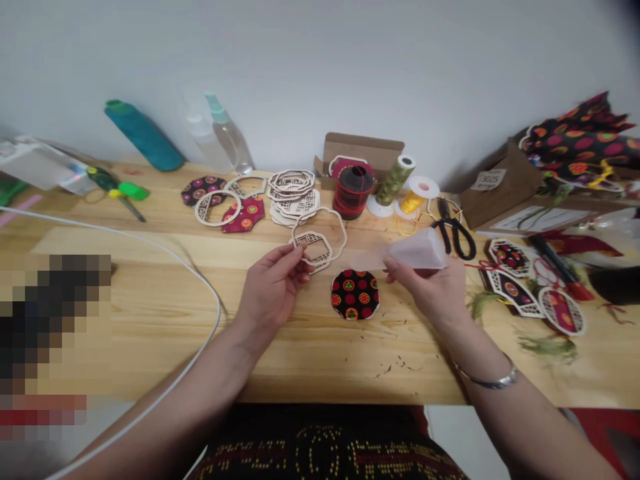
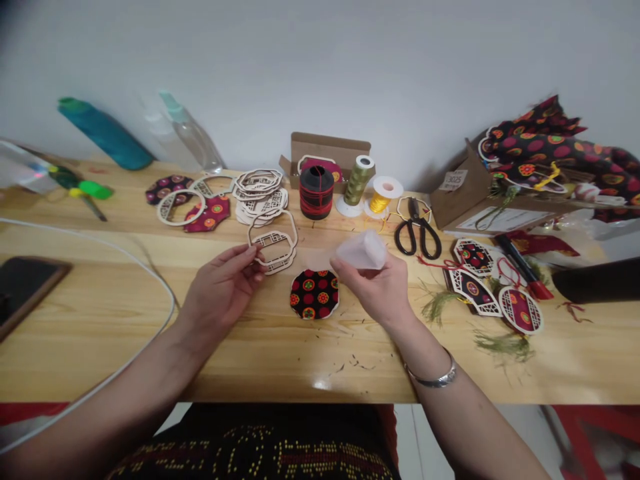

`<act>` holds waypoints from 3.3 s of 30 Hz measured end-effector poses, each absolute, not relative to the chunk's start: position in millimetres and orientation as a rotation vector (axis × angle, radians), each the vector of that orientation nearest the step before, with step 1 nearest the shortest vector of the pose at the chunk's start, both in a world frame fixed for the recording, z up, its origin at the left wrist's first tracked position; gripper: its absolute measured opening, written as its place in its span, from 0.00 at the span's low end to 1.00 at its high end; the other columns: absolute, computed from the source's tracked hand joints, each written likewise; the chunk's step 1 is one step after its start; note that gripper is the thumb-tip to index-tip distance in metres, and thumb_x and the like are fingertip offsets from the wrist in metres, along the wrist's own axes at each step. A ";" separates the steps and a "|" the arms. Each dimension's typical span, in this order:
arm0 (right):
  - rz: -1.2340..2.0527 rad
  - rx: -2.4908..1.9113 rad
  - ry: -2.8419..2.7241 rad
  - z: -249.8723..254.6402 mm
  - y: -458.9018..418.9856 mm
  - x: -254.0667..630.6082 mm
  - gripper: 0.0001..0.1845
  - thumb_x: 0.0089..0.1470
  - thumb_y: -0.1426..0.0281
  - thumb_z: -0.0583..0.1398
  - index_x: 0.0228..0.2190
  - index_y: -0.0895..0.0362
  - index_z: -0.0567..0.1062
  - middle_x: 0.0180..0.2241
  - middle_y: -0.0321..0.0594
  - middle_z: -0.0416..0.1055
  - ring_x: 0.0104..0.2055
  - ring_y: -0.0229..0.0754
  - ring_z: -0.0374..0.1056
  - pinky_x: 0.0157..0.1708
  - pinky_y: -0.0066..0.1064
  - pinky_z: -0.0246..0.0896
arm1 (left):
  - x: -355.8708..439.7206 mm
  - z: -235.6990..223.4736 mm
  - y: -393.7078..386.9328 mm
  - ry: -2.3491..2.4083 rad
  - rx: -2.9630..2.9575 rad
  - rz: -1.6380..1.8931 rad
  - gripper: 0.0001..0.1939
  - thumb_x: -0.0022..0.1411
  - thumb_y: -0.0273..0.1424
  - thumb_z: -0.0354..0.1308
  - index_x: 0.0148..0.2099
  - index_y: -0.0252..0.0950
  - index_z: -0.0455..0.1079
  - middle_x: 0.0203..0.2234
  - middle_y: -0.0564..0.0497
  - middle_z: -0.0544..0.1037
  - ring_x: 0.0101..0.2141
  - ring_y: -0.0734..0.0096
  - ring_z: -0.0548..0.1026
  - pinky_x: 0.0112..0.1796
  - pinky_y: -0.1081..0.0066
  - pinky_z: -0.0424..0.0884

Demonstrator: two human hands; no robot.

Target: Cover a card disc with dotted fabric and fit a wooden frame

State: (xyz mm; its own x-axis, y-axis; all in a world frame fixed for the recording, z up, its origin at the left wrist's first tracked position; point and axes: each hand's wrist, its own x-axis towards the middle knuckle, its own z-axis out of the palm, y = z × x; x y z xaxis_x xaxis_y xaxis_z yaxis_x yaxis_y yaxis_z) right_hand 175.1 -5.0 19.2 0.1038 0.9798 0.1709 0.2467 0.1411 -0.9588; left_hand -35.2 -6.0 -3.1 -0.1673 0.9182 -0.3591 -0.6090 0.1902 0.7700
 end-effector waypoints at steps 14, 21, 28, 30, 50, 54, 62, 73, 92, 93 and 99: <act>0.890 -1.267 -1.376 11.2 -6.4 169.1 0.06 0.40 0.70 0.68 0.22 0.57 0.76 0.23 0.38 0.77 0.24 0.40 0.72 0.25 0.31 0.72 | -34.8 -2.9 -6.6 1.029 0.387 1.395 0.08 0.46 0.25 0.68 0.31 0.29 0.76 0.21 0.52 0.76 0.22 0.77 0.74 0.20 0.81 0.65; 0.847 -1.251 -1.458 8.6 -7.4 168.7 0.05 0.42 0.71 0.67 0.24 0.57 0.76 0.25 0.37 0.78 0.26 0.40 0.73 0.28 0.31 0.72 | -35.3 -0.7 -8.1 1.028 0.393 1.388 0.06 0.47 0.25 0.67 0.31 0.29 0.76 0.21 0.52 0.76 0.22 0.78 0.73 0.20 0.80 0.66; 0.748 -1.262 -1.546 1.7 -8.0 172.7 0.06 0.43 0.69 0.68 0.24 0.57 0.76 0.25 0.37 0.77 0.26 0.40 0.72 0.29 0.32 0.70 | -34.8 -2.6 -7.2 1.039 0.411 1.387 0.05 0.47 0.25 0.67 0.30 0.30 0.76 0.21 0.52 0.76 0.22 0.78 0.73 0.20 0.80 0.65; 0.824 -1.298 -1.436 1.9 -6.6 174.4 0.07 0.42 0.68 0.69 0.24 0.57 0.77 0.25 0.38 0.77 0.26 0.40 0.73 0.28 0.32 0.71 | -34.4 -2.4 -7.1 1.038 0.409 1.389 0.05 0.47 0.25 0.67 0.31 0.30 0.76 0.21 0.52 0.76 0.22 0.78 0.73 0.20 0.80 0.65; 0.800 -1.268 -1.536 1.0 -6.0 173.4 0.06 0.43 0.68 0.68 0.25 0.56 0.77 0.26 0.38 0.77 0.27 0.41 0.73 0.30 0.34 0.72 | -35.3 -1.0 -8.2 1.053 0.403 1.384 0.06 0.48 0.25 0.67 0.31 0.30 0.76 0.22 0.52 0.75 0.23 0.78 0.72 0.22 0.78 0.63; 0.647 -1.290 -1.582 1.3 -6.6 178.8 0.07 0.42 0.68 0.68 0.25 0.56 0.76 0.27 0.37 0.76 0.27 0.41 0.72 0.31 0.35 0.71 | -34.7 -0.7 -7.5 1.052 0.401 1.387 0.07 0.47 0.25 0.67 0.32 0.29 0.76 0.21 0.52 0.75 0.22 0.77 0.72 0.21 0.78 0.63; 1.057 -1.179 -1.101 -1.7 1.6 184.0 0.12 0.41 0.62 0.68 0.25 0.56 0.76 0.25 0.37 0.76 0.23 0.40 0.72 0.26 0.34 0.73 | -36.1 -0.5 -7.3 1.045 0.390 1.419 0.07 0.47 0.24 0.67 0.32 0.29 0.76 0.22 0.52 0.76 0.22 0.77 0.73 0.22 0.79 0.64; 1.091 -1.214 -1.582 9.1 -11.1 173.0 0.07 0.42 0.67 0.68 0.27 0.56 0.77 0.26 0.37 0.78 0.27 0.40 0.73 0.27 0.31 0.71 | -35.4 2.2 -7.2 1.069 0.398 1.400 0.05 0.48 0.25 0.66 0.31 0.29 0.76 0.21 0.52 0.75 0.22 0.77 0.72 0.21 0.78 0.63; 0.959 -1.188 -1.661 4.3 -10.9 173.5 0.08 0.44 0.66 0.67 0.27 0.56 0.76 0.28 0.38 0.76 0.28 0.40 0.72 0.30 0.32 0.71 | -37.1 0.2 -7.6 1.051 0.396 1.397 0.05 0.49 0.24 0.66 0.32 0.30 0.76 0.22 0.52 0.75 0.23 0.78 0.72 0.22 0.78 0.63; 0.946 -1.189 -1.663 4.1 -10.5 173.7 0.08 0.44 0.66 0.67 0.27 0.56 0.76 0.28 0.38 0.76 0.28 0.40 0.72 0.30 0.32 0.71 | -37.2 0.1 -7.6 1.048 0.396 1.398 0.05 0.49 0.24 0.66 0.32 0.29 0.76 0.22 0.52 0.75 0.23 0.78 0.72 0.22 0.78 0.63; 0.800 -1.254 -1.540 6.7 -6.7 180.5 0.06 0.42 0.69 0.68 0.24 0.56 0.76 0.26 0.37 0.76 0.27 0.41 0.71 0.30 0.34 0.71 | -35.8 -0.2 -7.4 1.051 0.390 1.401 0.04 0.49 0.24 0.66 0.31 0.30 0.76 0.22 0.52 0.75 0.23 0.78 0.72 0.22 0.78 0.63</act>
State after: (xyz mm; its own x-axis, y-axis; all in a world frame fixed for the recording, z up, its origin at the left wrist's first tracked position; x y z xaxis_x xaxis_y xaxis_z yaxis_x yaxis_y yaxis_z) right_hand 180.5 -6.7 6.7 -0.0116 0.9633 0.2683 0.3345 0.2566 -0.9068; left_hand -35.8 -7.4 -0.2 -0.1636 0.9170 -0.3638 -0.6061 0.1976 0.7705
